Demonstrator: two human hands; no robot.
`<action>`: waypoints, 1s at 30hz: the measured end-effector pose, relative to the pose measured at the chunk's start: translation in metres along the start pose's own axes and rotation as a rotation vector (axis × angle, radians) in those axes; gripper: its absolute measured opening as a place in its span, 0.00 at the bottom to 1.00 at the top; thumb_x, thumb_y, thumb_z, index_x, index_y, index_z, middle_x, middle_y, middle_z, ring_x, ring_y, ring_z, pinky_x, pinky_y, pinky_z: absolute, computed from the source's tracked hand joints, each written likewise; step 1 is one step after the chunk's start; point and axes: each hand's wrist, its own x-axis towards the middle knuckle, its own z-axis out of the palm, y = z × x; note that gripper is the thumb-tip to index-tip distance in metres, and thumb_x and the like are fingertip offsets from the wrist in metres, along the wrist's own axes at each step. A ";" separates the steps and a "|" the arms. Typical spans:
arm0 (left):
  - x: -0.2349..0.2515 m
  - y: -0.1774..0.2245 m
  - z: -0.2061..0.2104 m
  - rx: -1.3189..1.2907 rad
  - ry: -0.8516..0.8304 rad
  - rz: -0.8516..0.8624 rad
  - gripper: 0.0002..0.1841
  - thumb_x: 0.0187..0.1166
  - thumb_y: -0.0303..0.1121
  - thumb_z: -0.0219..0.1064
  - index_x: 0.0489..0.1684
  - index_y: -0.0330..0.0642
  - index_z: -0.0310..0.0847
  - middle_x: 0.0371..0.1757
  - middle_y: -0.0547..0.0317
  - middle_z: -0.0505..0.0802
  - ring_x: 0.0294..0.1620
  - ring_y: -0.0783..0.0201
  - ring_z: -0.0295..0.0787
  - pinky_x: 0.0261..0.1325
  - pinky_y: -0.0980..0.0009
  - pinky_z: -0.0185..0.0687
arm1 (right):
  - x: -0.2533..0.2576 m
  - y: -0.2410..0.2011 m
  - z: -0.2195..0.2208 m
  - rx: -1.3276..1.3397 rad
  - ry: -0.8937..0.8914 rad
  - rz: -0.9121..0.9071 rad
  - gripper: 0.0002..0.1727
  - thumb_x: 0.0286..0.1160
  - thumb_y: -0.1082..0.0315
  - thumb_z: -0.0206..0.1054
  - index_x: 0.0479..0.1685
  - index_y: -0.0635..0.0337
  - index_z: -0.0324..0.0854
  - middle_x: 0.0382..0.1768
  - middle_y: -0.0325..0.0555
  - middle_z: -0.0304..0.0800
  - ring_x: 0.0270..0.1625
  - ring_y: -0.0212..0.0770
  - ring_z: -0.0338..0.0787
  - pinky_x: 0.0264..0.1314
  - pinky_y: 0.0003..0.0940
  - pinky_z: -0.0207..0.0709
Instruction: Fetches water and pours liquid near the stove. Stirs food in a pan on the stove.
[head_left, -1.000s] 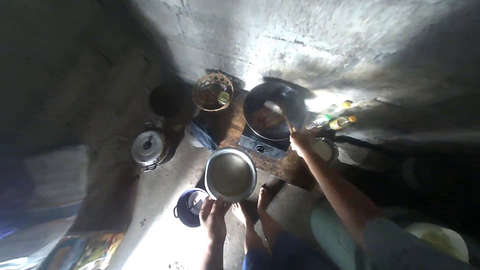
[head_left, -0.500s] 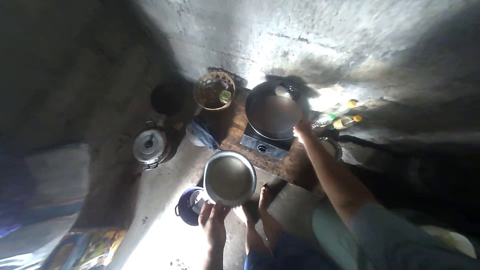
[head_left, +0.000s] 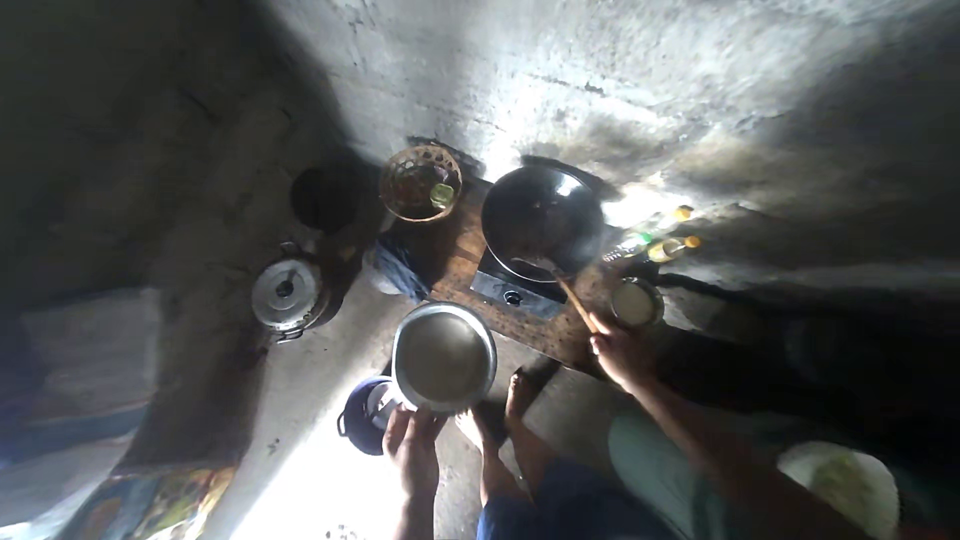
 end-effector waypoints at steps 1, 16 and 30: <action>0.001 -0.001 0.001 -0.006 0.003 0.002 0.10 0.78 0.17 0.51 0.40 0.36 0.79 0.32 0.55 0.95 0.31 0.62 0.95 0.39 0.64 0.96 | 0.004 -0.005 0.010 0.005 -0.001 -0.002 0.29 0.91 0.70 0.50 0.92 0.59 0.60 0.70 0.65 0.85 0.65 0.58 0.89 0.72 0.51 0.77; -0.005 -0.002 0.009 0.016 0.014 -0.030 0.11 0.79 0.17 0.50 0.38 0.37 0.79 0.31 0.55 0.95 0.29 0.62 0.95 0.38 0.64 0.96 | 0.069 0.012 0.003 -0.147 0.152 0.011 0.29 0.93 0.69 0.45 0.93 0.56 0.58 0.77 0.63 0.80 0.78 0.62 0.82 0.84 0.54 0.68; -0.010 -0.009 0.001 -0.012 0.017 -0.006 0.11 0.77 0.17 0.52 0.35 0.38 0.80 0.29 0.56 0.95 0.29 0.61 0.95 0.37 0.63 0.96 | 0.110 -0.043 0.015 0.802 0.006 0.302 0.18 0.95 0.67 0.47 0.78 0.54 0.66 0.27 0.35 0.69 0.16 0.26 0.64 0.16 0.20 0.58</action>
